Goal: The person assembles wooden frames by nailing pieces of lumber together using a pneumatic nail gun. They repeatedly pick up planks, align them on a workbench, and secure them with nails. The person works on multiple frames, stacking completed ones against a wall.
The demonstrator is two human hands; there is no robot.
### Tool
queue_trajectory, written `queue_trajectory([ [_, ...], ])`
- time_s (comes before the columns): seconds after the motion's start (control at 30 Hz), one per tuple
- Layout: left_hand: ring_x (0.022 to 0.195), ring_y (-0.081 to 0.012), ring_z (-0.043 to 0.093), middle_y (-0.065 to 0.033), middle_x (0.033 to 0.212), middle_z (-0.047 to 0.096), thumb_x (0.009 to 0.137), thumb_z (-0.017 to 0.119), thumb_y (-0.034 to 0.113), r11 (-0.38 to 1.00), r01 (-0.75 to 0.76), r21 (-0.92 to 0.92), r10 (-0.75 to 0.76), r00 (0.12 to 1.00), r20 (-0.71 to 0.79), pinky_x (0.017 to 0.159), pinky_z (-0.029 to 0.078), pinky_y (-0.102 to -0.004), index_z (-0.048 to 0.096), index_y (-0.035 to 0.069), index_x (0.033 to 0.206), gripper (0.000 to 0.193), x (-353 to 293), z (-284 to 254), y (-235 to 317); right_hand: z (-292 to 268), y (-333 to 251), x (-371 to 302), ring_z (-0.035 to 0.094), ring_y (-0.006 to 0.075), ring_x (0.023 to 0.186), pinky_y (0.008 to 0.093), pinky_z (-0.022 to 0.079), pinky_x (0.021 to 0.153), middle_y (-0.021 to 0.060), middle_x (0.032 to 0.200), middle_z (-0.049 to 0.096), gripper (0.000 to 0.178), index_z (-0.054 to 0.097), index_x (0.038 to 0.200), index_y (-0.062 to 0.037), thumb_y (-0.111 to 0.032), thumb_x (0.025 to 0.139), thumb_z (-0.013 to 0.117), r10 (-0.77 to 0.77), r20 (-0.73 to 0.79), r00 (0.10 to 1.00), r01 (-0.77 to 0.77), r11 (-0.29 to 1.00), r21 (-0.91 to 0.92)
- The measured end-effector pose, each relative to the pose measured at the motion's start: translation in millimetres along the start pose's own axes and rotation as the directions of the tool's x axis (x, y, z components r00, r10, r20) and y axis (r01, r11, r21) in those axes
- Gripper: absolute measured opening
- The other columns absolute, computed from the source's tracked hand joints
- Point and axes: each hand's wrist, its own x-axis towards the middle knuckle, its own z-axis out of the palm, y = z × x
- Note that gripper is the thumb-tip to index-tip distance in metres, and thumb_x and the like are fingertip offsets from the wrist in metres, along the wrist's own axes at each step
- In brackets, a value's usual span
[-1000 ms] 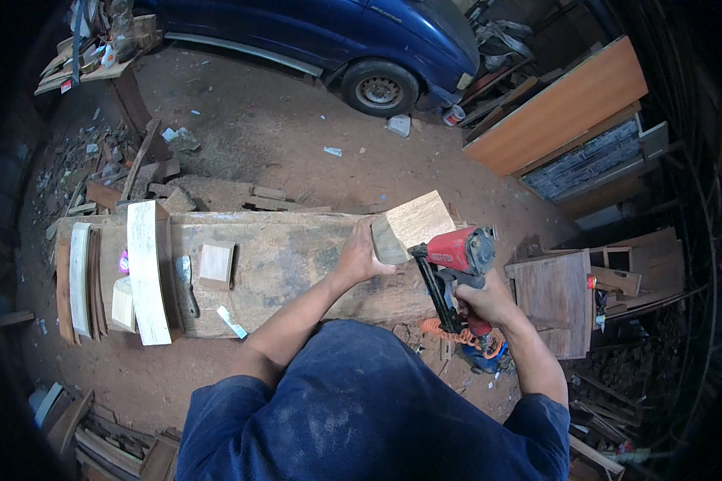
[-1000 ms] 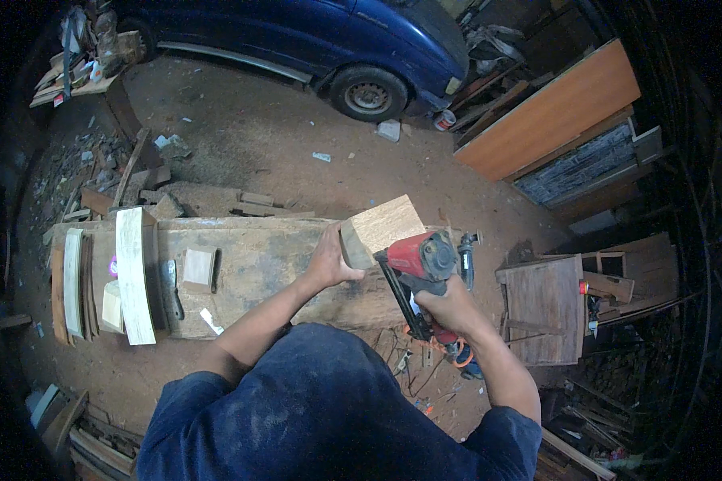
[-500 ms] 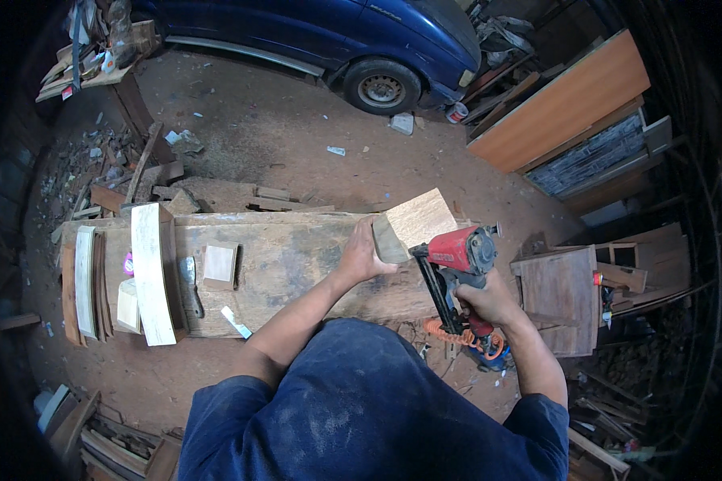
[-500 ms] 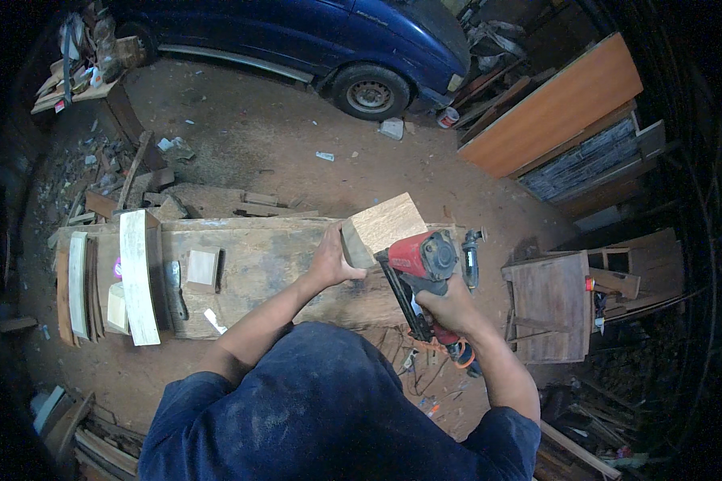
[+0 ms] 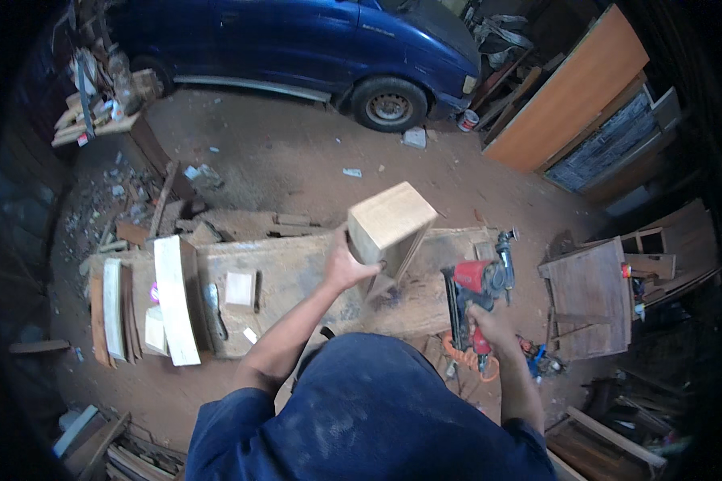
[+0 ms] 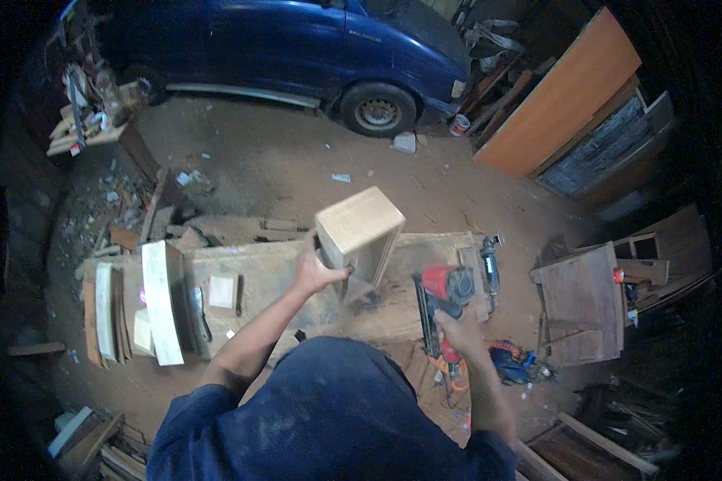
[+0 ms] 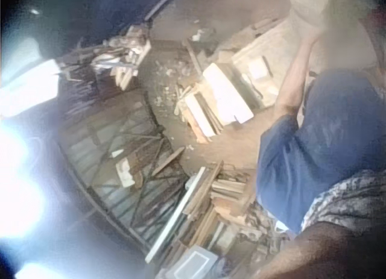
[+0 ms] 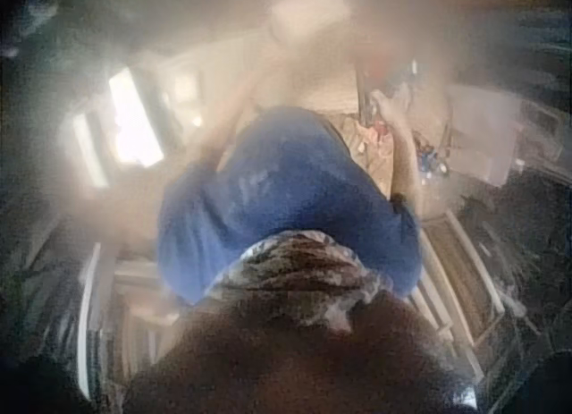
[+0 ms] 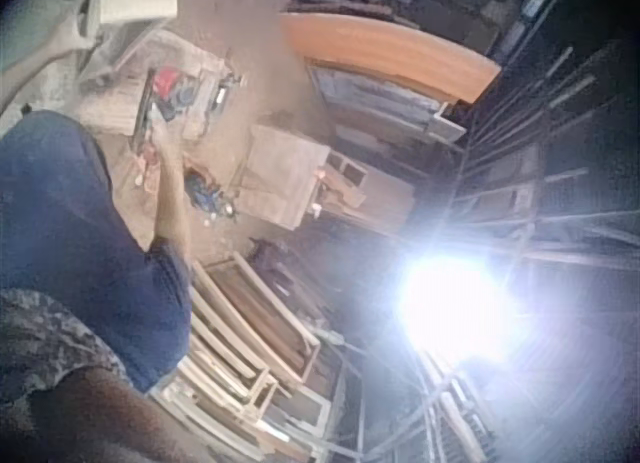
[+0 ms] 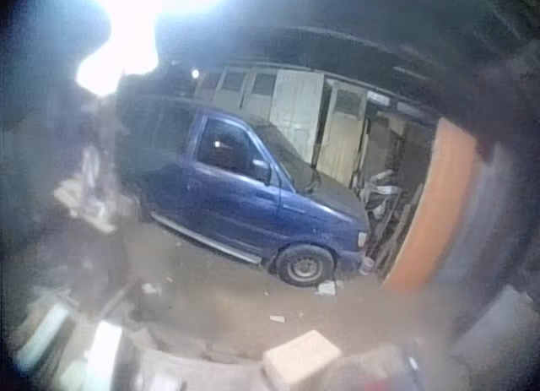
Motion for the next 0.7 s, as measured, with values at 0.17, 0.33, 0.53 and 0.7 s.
queue_trajectory([
  [0.17, 0.109, -0.0239, 0.063, -0.0157, 0.121, 0.063, 0.068, 0.083, 0.036, 0.915, -0.005, -0.404, -0.069, 0.983, -0.170, 0.098, 0.050, -0.0396, 0.054, -0.003, 0.134, 0.083, 57, -91, 22, -2, 128, 40, 0.073, 0.0299, 0.083, 0.0432, 0.056, 0.076, 0.0175, 0.088, 0.074, 0.039, 0.068, 0.114, 0.0010, -0.016, 0.079, 0.073, -0.012, -0.096, 0.995, -0.025, 0.925, -0.379],
  [0.33, 0.093, -0.0178, 0.062, -0.0067, 0.099, 0.063, 0.070, 0.072, 0.056, 0.878, -0.053, -0.476, -0.031, 0.985, -0.168, 0.087, 0.049, -0.0362, 0.062, 0.002, 0.122, 0.076, 69, -166, 115, 15, 193, 35, 0.070, 0.0448, 0.101, 0.0517, 0.054, 0.086, 0.0292, 0.102, 0.073, 0.042, 0.070, 0.112, 0.0023, -0.020, 0.077, 0.075, -0.018, -0.227, 0.974, -0.090, 0.885, -0.456],
  [0.53, 0.093, -0.0173, 0.058, -0.0077, 0.100, 0.060, 0.071, 0.073, 0.047, 0.920, -0.124, -0.373, 0.009, 0.955, -0.297, 0.084, 0.047, -0.0349, 0.059, 0.000, 0.124, 0.072, 60, -198, 173, 52, 242, 66, 0.066, 0.0522, 0.101, 0.0566, 0.053, 0.089, 0.0298, 0.097, 0.071, 0.058, 0.060, 0.128, 0.0030, -0.027, 0.082, 0.078, -0.086, -0.235, 0.968, -0.104, 0.716, -0.690],
  [0.7, 0.100, -0.0230, 0.063, -0.0100, 0.110, 0.064, 0.076, 0.076, 0.033, 0.876, -0.156, -0.457, 0.045, 0.969, -0.244, 0.089, 0.051, -0.0391, 0.058, 0.004, 0.126, 0.061, 63, -169, 146, 56, 310, 129, 0.056, 0.0467, 0.123, 0.0506, 0.044, 0.109, 0.0280, 0.118, 0.066, 0.062, 0.059, 0.134, -0.0061, -0.039, 0.085, 0.078, -0.447, -0.160, 0.880, 0.238, 0.707, -0.666],
])
